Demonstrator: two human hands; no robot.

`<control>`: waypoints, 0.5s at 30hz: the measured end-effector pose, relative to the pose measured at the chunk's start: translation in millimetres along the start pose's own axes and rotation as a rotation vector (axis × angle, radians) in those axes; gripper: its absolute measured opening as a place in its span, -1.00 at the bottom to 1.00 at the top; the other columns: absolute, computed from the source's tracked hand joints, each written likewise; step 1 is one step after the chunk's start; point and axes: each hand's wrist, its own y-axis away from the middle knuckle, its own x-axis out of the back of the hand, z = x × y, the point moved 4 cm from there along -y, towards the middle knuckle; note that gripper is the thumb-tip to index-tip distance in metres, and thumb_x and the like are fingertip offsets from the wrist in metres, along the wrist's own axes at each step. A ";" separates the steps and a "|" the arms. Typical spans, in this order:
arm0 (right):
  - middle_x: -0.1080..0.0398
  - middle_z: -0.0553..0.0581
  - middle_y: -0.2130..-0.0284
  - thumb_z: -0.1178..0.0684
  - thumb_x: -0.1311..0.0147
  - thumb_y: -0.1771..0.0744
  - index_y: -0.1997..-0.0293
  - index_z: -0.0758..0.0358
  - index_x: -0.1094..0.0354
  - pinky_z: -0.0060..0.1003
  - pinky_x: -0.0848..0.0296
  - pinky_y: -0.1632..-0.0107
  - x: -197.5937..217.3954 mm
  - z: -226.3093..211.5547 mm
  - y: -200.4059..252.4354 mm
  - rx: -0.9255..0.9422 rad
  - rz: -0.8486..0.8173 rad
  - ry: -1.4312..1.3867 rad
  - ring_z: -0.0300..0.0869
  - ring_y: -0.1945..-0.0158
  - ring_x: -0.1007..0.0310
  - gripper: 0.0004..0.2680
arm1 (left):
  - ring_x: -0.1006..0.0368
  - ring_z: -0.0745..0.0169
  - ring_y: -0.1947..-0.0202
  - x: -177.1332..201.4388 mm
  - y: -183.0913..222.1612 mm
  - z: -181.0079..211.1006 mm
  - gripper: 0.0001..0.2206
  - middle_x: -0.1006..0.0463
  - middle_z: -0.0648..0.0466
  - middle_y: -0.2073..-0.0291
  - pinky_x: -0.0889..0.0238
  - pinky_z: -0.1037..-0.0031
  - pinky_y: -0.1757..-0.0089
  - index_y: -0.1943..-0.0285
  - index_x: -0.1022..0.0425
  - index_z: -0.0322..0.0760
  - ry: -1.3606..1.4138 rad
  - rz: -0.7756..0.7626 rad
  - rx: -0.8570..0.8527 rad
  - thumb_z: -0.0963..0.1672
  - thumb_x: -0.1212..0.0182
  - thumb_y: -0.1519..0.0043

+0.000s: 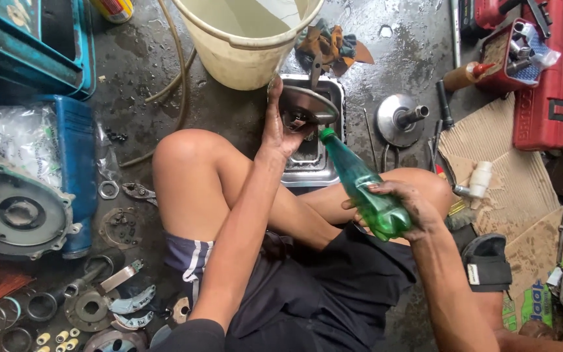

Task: Scrubbing a metal engine component with a brush and rinsing it with solvent from a bottle while sitting on the floor.

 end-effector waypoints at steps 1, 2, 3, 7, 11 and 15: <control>-0.38 0.82 0.45 0.27 -0.07 -0.26 0.21 0.68 -0.26 0.37 -0.53 0.44 -5.4 2.1 0.3 -0.026 -0.002 -0.041 0.46 0.46 -0.52 -0.84 | -0.17 -0.17 -0.29 2.7 -5.0 -1.2 0.14 -0.18 -0.26 -0.26 0.05 -0.29 -0.28 -0.51 0.06 -0.37 0.008 -0.004 -0.006 0.16 -0.50 0.20; -0.38 0.82 0.45 0.27 -0.07 -0.26 0.21 0.68 -0.26 0.37 -0.53 0.44 -8.8 4.1 1.8 -0.025 0.002 -0.047 0.46 0.46 -0.52 -0.84 | -0.17 -0.17 -0.29 11.0 -15.9 -5.2 0.14 -0.18 -0.26 -0.26 0.05 -0.29 -0.28 -0.51 0.06 -0.37 0.003 -0.005 0.000 0.16 -0.50 0.20; -0.40 0.80 0.45 0.27 -0.09 -0.26 0.21 0.66 -0.27 0.34 -0.54 0.45 -13.1 6.7 3.5 -0.041 -0.009 -0.042 0.43 0.46 -0.53 -0.83 | -0.27 -0.13 -0.25 18.2 -26.6 -8.1 0.08 -0.28 -0.22 -0.22 -0.03 -0.28 -0.26 -0.50 0.00 -0.33 0.006 -0.029 -0.019 0.16 -0.50 0.15; -0.43 0.75 0.44 0.28 -0.13 -0.26 0.19 0.63 -0.27 0.28 -0.53 0.50 -21.8 15.5 -1.8 -0.061 -0.024 -0.061 0.39 0.47 -0.54 -0.83 | 0.23 -0.14 -0.54 13.3 -9.0 6.7 -0.07 0.14 -0.20 -0.52 0.33 -0.13 -0.46 -0.60 0.17 -0.23 -0.391 -0.141 -0.147 0.09 -0.31 -0.13; -0.43 0.79 0.44 0.27 -0.13 -0.27 0.22 0.58 -0.28 0.21 -0.49 0.56 -26.9 0.6 -8.5 -0.034 -0.015 -0.086 0.42 0.50 -0.53 -0.86 | -0.29 -0.16 -0.24 12.8 -18.1 -8.4 -0.01 -0.33 -0.22 -0.22 -0.13 -0.26 -0.22 -0.41 -0.15 -0.35 0.131 -0.013 0.060 0.14 -0.53 0.16; -0.43 0.78 0.47 0.23 -0.16 -0.27 0.24 0.57 -0.28 0.20 -0.51 0.58 -46.8 0.4 -0.7 -0.064 -0.057 -0.099 0.40 0.50 -0.54 -0.84 | -0.33 -0.22 -0.12 9.7 -15.3 -4.2 -0.03 -0.36 -0.23 -0.09 -0.19 -0.32 -0.15 -0.29 -0.20 -0.45 0.170 0.007 0.104 0.17 -0.54 0.20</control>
